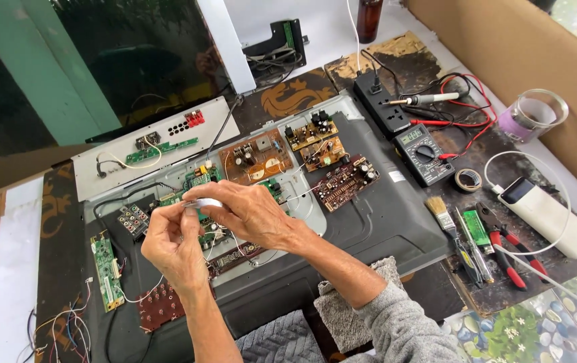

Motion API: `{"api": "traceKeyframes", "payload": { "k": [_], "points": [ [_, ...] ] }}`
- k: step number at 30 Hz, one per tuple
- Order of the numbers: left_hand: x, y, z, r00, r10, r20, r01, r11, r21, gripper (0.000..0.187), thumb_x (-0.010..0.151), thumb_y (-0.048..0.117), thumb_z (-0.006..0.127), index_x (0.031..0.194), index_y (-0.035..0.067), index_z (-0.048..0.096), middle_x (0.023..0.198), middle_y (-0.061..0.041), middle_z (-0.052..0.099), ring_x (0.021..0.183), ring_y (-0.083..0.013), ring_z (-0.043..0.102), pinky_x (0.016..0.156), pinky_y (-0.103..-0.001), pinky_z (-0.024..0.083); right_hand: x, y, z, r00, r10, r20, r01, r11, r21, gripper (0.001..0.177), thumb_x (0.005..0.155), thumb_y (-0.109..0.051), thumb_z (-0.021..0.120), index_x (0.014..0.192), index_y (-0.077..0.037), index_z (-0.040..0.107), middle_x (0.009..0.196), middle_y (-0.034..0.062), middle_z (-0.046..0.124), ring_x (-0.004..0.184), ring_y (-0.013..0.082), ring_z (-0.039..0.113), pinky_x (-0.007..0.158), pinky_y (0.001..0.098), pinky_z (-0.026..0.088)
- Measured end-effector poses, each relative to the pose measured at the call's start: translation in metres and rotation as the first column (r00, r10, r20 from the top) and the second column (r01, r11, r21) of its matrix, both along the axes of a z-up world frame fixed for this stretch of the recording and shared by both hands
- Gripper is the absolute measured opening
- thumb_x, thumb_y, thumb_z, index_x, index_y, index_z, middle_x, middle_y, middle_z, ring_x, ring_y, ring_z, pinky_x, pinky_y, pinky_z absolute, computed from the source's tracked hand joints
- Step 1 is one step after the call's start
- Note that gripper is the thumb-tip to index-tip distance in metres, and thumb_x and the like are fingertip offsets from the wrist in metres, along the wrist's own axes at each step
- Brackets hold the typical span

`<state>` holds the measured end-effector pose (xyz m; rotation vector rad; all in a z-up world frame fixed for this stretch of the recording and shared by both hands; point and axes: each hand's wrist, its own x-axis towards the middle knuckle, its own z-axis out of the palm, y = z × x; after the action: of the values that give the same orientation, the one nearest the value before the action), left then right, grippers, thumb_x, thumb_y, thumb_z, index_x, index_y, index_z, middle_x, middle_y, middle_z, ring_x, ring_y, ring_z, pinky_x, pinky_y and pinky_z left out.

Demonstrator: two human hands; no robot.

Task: The person works on a disassembled television, twisting and manipulating wires with their hands. They use a small metal tool to scrape or clean a wire end and continue handling the wires over the exposed circuit boards.

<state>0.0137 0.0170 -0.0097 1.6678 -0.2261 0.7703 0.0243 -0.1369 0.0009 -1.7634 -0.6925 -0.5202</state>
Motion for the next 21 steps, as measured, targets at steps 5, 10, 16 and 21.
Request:
{"api": "traceKeyframes", "payload": {
  "k": [5, 10, 16, 21],
  "points": [
    [0.001, -0.002, 0.000, 1.000, 0.013, 0.016, -0.013, 1.000, -0.008, 0.009, 0.098, 0.000, 0.075, 0.100, -0.008, 0.072, 0.069, -0.012, 0.059, 0.053, -0.0139, 0.059, 0.055, -0.025, 0.048, 0.000, 0.000, 0.002, 1.000, 0.020, -0.019, -0.019, 0.999, 0.026, 0.035, 0.104, -0.015, 0.064, 0.138, -0.026, 0.063, 0.091, 0.0103, 0.073, 0.058, 0.0163, 0.064, 0.060, 0.0319, 0.058],
    [-0.003, -0.003, 0.004, 1.000, 0.004, 0.021, -0.004, 1.000, -0.001, 0.008, 0.098, 0.000, 0.074, 0.099, -0.008, 0.071, 0.068, -0.012, 0.058, 0.054, -0.0135, 0.059, 0.057, -0.026, 0.048, 0.002, 0.004, -0.004, 0.998, 0.035, -0.057, -0.030, 0.996, 0.090, 0.030, 0.102, -0.015, 0.067, 0.131, -0.025, 0.067, 0.097, 0.0112, 0.075, 0.058, 0.0189, 0.066, 0.056, 0.0306, 0.055],
    [-0.002, 0.001, -0.005, 0.998, 0.022, 0.050, -0.023, 0.999, 0.034, 0.009, 0.099, 0.001, 0.075, 0.101, -0.008, 0.072, 0.068, -0.012, 0.059, 0.053, -0.0134, 0.058, 0.057, -0.026, 0.048, 0.005, 0.009, -0.013, 0.993, 0.091, -0.075, -0.077, 0.981, 0.180, 0.029, 0.102, -0.015, 0.067, 0.129, -0.028, 0.068, 0.104, 0.0071, 0.076, 0.058, 0.0145, 0.063, 0.055, 0.0280, 0.052],
    [-0.004, -0.001, -0.006, 0.996, 0.028, 0.087, -0.033, 0.998, 0.056, 0.006, 0.099, -0.003, 0.071, 0.102, -0.009, 0.071, 0.067, -0.012, 0.060, 0.052, -0.0119, 0.056, 0.056, -0.025, 0.047, -0.002, 0.009, -0.003, 0.992, 0.092, -0.081, -0.072, 0.973, 0.218, 0.025, 0.102, -0.013, 0.068, 0.124, -0.024, 0.070, 0.102, 0.0082, 0.076, 0.059, 0.0176, 0.064, 0.057, 0.0304, 0.053]
  ]
}}
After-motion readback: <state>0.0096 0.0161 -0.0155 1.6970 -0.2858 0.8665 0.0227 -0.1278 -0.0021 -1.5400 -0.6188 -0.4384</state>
